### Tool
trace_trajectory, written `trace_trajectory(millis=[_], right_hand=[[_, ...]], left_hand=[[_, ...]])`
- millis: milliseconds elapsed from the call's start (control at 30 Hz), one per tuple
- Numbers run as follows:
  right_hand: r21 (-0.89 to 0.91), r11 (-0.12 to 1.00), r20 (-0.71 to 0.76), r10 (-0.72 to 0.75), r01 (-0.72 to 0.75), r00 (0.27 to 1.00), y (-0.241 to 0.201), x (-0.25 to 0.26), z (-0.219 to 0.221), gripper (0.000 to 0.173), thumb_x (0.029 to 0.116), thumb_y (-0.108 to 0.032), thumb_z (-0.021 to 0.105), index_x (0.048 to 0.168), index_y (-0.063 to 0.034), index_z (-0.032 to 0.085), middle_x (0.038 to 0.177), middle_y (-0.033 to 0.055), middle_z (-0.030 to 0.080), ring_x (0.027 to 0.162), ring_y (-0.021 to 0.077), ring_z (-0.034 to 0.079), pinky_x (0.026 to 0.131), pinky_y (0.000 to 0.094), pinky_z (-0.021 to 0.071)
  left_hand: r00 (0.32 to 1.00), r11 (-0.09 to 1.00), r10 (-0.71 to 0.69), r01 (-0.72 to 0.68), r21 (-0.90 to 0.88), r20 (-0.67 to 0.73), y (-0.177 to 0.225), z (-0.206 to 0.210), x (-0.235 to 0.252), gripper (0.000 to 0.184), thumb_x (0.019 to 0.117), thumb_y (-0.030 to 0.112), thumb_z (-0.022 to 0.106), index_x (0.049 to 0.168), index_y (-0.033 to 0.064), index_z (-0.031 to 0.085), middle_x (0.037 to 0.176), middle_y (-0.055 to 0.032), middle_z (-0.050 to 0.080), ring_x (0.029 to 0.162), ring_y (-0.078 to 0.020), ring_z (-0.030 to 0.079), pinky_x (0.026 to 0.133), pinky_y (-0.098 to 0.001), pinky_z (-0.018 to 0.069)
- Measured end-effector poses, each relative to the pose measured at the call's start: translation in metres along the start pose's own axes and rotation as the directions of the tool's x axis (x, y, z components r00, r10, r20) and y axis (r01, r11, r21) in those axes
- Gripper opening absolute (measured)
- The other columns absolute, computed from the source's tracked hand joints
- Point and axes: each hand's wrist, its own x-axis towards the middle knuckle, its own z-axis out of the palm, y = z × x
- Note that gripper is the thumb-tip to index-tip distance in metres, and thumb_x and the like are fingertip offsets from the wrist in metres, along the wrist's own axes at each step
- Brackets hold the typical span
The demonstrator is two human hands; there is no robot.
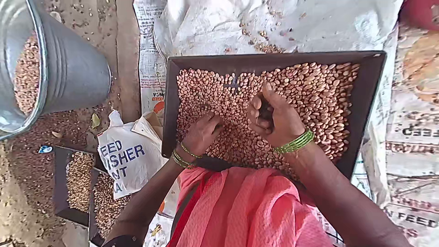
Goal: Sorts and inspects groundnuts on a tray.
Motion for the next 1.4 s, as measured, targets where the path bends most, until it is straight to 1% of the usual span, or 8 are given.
trace_trajectory(millis=[200, 367, 567, 733, 800, 867, 1033, 1400], right_hand=[[-0.019, 0.999, -0.122, -0.029, 0.027, 0.992, -0.010, 0.002, -0.004, 0.052, 0.1129, -0.042, 0.023, 0.077, -0.0192, 0.052, 0.060, -0.0085, 0.050, 0.039, -0.0018, 0.031, 0.036, 0.0128, 0.0261], [-0.117, 0.992, -0.113, 0.029, -0.043, 0.993, 0.000, 0.000, 0.002, 0.052, 0.1132, -0.041, 0.024, 0.081, -0.0150, 0.055, 0.059, -0.0064, 0.049, 0.039, -0.0007, 0.031, 0.037, 0.0133, 0.0279], [-0.120, 0.991, -0.151, 0.046, -0.064, 0.987, -0.002, 0.000, 0.004, 0.051, 0.1138, -0.037, 0.026, 0.081, -0.0127, 0.055, 0.059, -0.0057, 0.050, 0.038, -0.0009, 0.032, 0.037, 0.0129, 0.0286], [-0.125, 0.987, -0.138, 0.085, -0.102, 0.987, 0.006, 0.003, 0.007, 0.054, 0.1138, -0.039, 0.021, 0.087, -0.0107, 0.059, 0.058, -0.0064, 0.051, 0.040, -0.0014, 0.032, 0.039, 0.0140, 0.0269], [-0.106, 0.986, -0.078, 0.119, -0.127, 0.990, 0.009, 0.002, 0.007, 0.059, 0.1135, -0.042, 0.017, 0.093, -0.0099, 0.063, 0.062, -0.0058, 0.057, 0.040, -0.0023, 0.034, 0.039, 0.0133, 0.0287], [-0.088, 0.982, -0.040, 0.161, -0.164, 0.986, 0.007, 0.002, 0.007, 0.059, 0.1132, -0.043, 0.018, 0.092, -0.0107, 0.062, 0.064, -0.0049, 0.059, 0.040, -0.0016, 0.036, 0.039, 0.0133, 0.0304], [-0.036, 0.986, -0.051, 0.159, -0.161, 0.986, -0.001, 0.000, 0.007, 0.054, 0.1138, -0.038, 0.024, 0.079, -0.0114, 0.056, 0.059, -0.0052, 0.051, 0.040, -0.0011, 0.033, 0.039, 0.0129, 0.0285], [-0.085, 0.993, -0.077, 0.071, -0.078, 0.994, -0.004, 0.001, 0.001, 0.050, 0.1136, -0.038, 0.026, 0.082, -0.0119, 0.055, 0.060, -0.0047, 0.049, 0.040, -0.0004, 0.033, 0.038, 0.0127, 0.0293]], left_hand=[[0.982, 0.984, -0.177, 0.178, 0.013, -0.061, -0.006, -0.032, 0.006, 0.019, 0.0990, 0.015, 0.064, 0.110, 0.0033, 0.074, 0.107, -0.0182, 0.072, 0.096, -0.0344, 0.071, 0.083, -0.0545, 0.0577], [0.981, 0.990, -0.133, 0.124, -0.065, -0.143, 0.011, -0.046, 0.013, 0.015, 0.0973, 0.012, 0.065, 0.104, 0.0053, 0.076, 0.096, -0.0120, 0.074, 0.084, -0.0243, 0.073, 0.078, -0.0440, 0.0599], [0.983, 0.988, -0.150, 0.146, -0.052, -0.104, 0.010, -0.044, 0.017, 0.017, 0.1002, 0.014, 0.063, 0.106, 0.0061, 0.077, 0.104, -0.0134, 0.074, 0.093, -0.0291, 0.072, 0.082, -0.0509, 0.0574], [0.973, 0.911, 0.059, -0.144, -0.386, -0.224, 0.030, -0.055, 0.028, 0.019, 0.0972, 0.015, 0.069, 0.111, 0.0061, 0.077, 0.108, -0.0043, 0.074, 0.094, -0.0064, 0.070, 0.085, -0.0231, 0.0584], [0.974, 0.909, 0.105, -0.177, -0.377, -0.202, 0.034, -0.058, 0.034, 0.037, 0.1016, 0.020, 0.063, 0.135, 0.0049, 0.066, 0.128, -0.0092, 0.068, 0.100, -0.0109, 0.070, 0.087, -0.0274, 0.0593], [0.979, 0.979, 0.023, -0.063, -0.195, -0.204, 0.017, -0.060, 0.049, 0.039, 0.1047, 0.018, 0.057, 0.142, 0.0060, 0.059, 0.137, -0.0139, 0.062, 0.104, -0.0210, 0.070, 0.087, -0.0373, 0.0592], [0.986, 0.995, -0.066, 0.078, 0.067, -0.155, -0.023, -0.046, 0.077, 0.023, 0.1026, 0.010, 0.061, 0.122, 0.0021, 0.069, 0.123, -0.0231, 0.066, 0.110, -0.0411, 0.066, 0.095, -0.0563, 0.0535], [0.980, 0.980, -0.198, 0.198, 0.012, -0.006, -0.039, -0.055, 0.078, 0.021, 0.1018, 0.015, 0.063, 0.112, -0.0009, 0.071, 0.110, -0.0207, 0.069, 0.103, -0.0360, 0.068, 0.094, -0.0557, 0.0521]])
